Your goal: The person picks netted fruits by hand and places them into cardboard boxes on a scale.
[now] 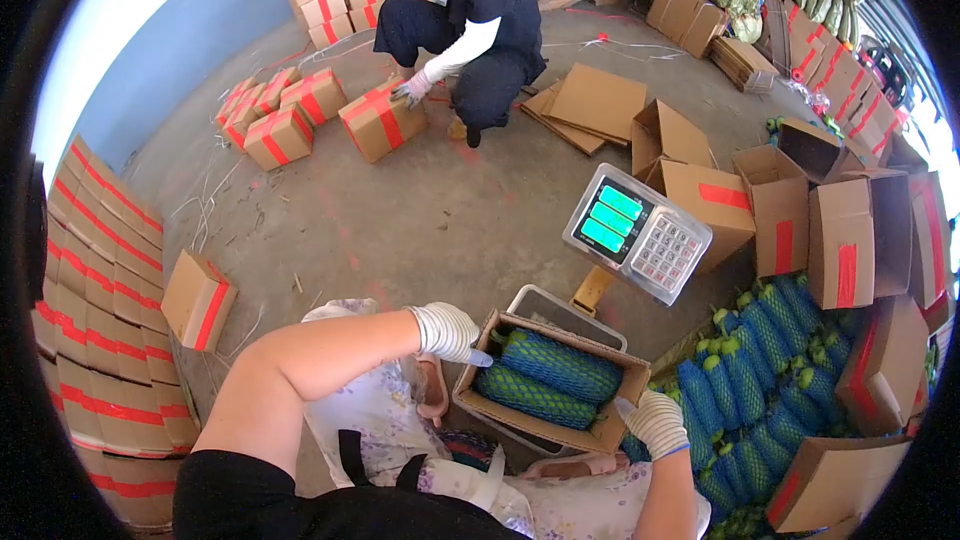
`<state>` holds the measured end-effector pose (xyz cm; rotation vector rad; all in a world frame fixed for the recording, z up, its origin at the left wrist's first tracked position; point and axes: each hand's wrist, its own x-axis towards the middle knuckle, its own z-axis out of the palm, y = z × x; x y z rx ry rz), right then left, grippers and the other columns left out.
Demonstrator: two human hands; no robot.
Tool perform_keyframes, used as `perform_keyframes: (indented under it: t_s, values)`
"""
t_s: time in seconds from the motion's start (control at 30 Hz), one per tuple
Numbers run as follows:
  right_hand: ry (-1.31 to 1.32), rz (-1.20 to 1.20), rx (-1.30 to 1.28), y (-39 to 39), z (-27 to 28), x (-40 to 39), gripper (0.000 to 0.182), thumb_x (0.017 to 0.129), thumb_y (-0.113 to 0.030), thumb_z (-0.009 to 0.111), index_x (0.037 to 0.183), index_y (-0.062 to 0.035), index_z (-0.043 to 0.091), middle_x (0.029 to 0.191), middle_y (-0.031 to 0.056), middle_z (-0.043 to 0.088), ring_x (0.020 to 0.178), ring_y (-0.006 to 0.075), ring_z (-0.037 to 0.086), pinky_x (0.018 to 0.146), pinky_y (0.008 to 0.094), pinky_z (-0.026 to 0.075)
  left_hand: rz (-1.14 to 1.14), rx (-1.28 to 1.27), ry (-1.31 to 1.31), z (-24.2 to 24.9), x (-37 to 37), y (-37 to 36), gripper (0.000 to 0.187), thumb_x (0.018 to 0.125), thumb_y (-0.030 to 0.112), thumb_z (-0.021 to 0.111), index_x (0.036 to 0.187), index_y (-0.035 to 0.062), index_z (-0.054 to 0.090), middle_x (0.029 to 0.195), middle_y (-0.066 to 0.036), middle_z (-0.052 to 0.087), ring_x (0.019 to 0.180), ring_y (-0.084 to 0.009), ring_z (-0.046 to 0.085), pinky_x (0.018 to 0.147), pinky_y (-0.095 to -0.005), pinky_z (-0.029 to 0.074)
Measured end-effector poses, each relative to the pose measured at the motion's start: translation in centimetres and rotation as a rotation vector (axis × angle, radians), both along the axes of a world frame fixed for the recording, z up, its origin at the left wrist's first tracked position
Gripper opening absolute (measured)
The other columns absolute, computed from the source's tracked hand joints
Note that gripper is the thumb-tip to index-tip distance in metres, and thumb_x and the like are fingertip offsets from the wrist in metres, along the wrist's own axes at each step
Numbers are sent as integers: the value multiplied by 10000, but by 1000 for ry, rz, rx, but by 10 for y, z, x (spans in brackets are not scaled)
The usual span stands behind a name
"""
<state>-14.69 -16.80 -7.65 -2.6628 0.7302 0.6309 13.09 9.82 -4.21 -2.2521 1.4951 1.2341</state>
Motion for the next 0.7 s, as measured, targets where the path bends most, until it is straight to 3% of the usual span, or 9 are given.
perform_keyframes:
  t_s: [0.1,0.17,0.33,0.4,0.43,0.5,0.7]
  values:
    - [-1,-7,37,0,3,4,456,879,-452,585,951,-14,688,869,260,680,843,424,657,756,493,519,10,13,20,3,1,-1,755,897,683,447,994,-16,713,959,-242,695,942,-428,649,847,-475,509]
    - [92,-37,26,-1,0,6,514,885,-508,553,1009,-31,702,961,248,694,945,394,668,832,475,519,11,-7,24,1,2,1,754,898,682,448,986,-18,713,951,-244,694,936,-430,649,844,-474,508]
    - [90,-32,13,0,2,8,502,887,-506,550,1017,-44,698,959,248,693,945,394,667,826,475,519,22,-18,24,3,3,-1,753,900,677,447,981,-23,711,942,-247,692,929,-434,647,839,-472,508]
    - [86,-21,13,0,0,6,500,886,-504,552,1018,-44,695,957,248,693,942,395,667,823,475,520,65,82,49,7,1,-4,686,885,647,499,1109,32,705,1098,-217,686,1061,-400,631,929,-449,484]
    - [80,-26,12,0,0,6,494,885,-500,556,1018,-44,693,958,246,693,941,395,666,823,477,519,68,81,49,4,2,-3,686,885,647,499,1109,32,705,1098,-217,686,1061,-400,631,929,-449,484]
    - [73,-27,10,0,1,6,489,884,-497,560,1019,-45,691,960,244,694,940,395,666,822,479,519,9,-8,37,-2,3,0,751,899,676,450,984,-25,709,944,-249,692,925,-433,651,837,-470,512]
    - [70,-38,24,1,3,5,476,885,-487,566,1023,-49,688,968,237,695,941,395,664,823,481,518,18,-3,36,2,2,1,737,899,671,455,996,-13,711,958,-250,691,944,-431,651,847,-469,510]
